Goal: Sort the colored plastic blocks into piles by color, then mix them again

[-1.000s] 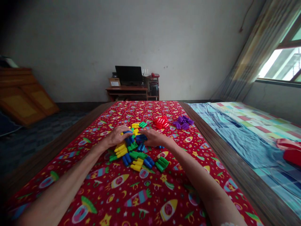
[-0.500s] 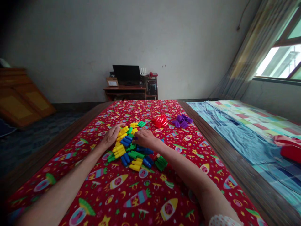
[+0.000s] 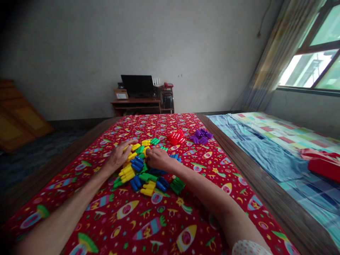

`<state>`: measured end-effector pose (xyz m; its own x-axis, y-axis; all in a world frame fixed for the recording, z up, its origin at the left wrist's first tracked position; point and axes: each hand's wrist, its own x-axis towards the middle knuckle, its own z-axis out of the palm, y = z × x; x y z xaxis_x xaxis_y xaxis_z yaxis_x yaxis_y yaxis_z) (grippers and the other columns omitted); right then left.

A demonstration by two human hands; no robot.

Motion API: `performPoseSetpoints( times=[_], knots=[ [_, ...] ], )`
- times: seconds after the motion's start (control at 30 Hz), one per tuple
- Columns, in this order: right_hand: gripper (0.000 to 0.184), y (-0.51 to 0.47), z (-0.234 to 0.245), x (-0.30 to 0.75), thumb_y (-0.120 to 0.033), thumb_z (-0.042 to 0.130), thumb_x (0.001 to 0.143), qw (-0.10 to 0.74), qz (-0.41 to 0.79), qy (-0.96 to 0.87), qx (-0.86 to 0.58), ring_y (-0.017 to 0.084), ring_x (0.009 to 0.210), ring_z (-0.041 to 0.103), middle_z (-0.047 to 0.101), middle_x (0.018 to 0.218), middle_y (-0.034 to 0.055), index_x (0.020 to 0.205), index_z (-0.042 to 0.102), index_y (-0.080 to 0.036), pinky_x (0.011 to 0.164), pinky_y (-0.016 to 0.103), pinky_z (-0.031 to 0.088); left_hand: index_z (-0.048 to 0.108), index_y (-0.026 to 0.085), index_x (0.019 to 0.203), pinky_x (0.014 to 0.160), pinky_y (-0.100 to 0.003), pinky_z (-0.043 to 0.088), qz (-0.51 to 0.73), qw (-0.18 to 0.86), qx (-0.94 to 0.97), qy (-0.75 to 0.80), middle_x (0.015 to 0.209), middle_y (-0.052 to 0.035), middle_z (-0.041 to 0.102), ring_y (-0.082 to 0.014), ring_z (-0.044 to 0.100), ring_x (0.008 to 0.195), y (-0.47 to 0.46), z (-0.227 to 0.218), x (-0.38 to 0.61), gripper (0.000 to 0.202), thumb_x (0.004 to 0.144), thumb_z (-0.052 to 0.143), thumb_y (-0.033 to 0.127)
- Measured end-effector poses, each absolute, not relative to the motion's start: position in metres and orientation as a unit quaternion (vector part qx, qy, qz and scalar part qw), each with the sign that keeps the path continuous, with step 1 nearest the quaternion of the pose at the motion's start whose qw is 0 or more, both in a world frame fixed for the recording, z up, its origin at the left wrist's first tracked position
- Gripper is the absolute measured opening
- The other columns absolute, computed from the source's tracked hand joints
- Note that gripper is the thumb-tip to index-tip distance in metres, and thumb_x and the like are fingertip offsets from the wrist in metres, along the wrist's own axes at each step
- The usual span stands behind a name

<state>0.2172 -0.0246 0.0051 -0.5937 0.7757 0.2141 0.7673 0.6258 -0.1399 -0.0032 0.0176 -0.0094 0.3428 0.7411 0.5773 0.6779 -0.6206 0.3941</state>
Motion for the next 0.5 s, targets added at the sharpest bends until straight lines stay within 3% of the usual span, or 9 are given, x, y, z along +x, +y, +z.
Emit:
performPoseSetpoints(
  times=[0.13,0.27,0.5],
  knots=[
    [0.024,-0.013,0.010,0.222,-0.015,0.057,0.082,0.223,0.069,-0.897,-0.375,0.015,0.078,0.060,0.069,0.089,0.0067,0.106,0.059,-0.015,0.066,0.023,0.039,0.069,0.021,0.108,0.105,-0.040,0.043,0.284,0.075,0.873,0.389,0.112,-0.0073,0.071,-0.0242,0.060,0.112,0.016,-0.001,0.014,0.042,0.087,0.039,0.043],
    [0.029,-0.006,0.034,0.240,-0.013,0.061,0.081,0.241,0.090,-0.890,-0.378,0.015,0.082,0.063,0.071,0.094,0.0073,0.109,0.060,-0.015,0.069,0.022,0.041,0.073,0.023,0.097,0.093,-0.037,0.051,0.262,0.098,0.872,0.401,0.098,-0.0064,0.073,-0.0235,0.065,0.097,0.013,-0.006,0.024,0.038,0.084,0.044,0.043],
    [0.034,0.019,0.060,0.367,-0.011,0.057,0.077,0.274,-0.017,-0.707,-0.652,0.019,0.088,0.065,0.072,0.097,0.0102,0.110,0.064,-0.013,0.073,0.025,0.045,0.074,0.023,0.091,0.094,-0.036,0.050,0.302,0.113,0.871,0.369,0.102,-0.0060,0.074,-0.0213,0.066,0.097,0.011,-0.005,0.019,0.032,0.085,0.044,0.034]
  ],
)
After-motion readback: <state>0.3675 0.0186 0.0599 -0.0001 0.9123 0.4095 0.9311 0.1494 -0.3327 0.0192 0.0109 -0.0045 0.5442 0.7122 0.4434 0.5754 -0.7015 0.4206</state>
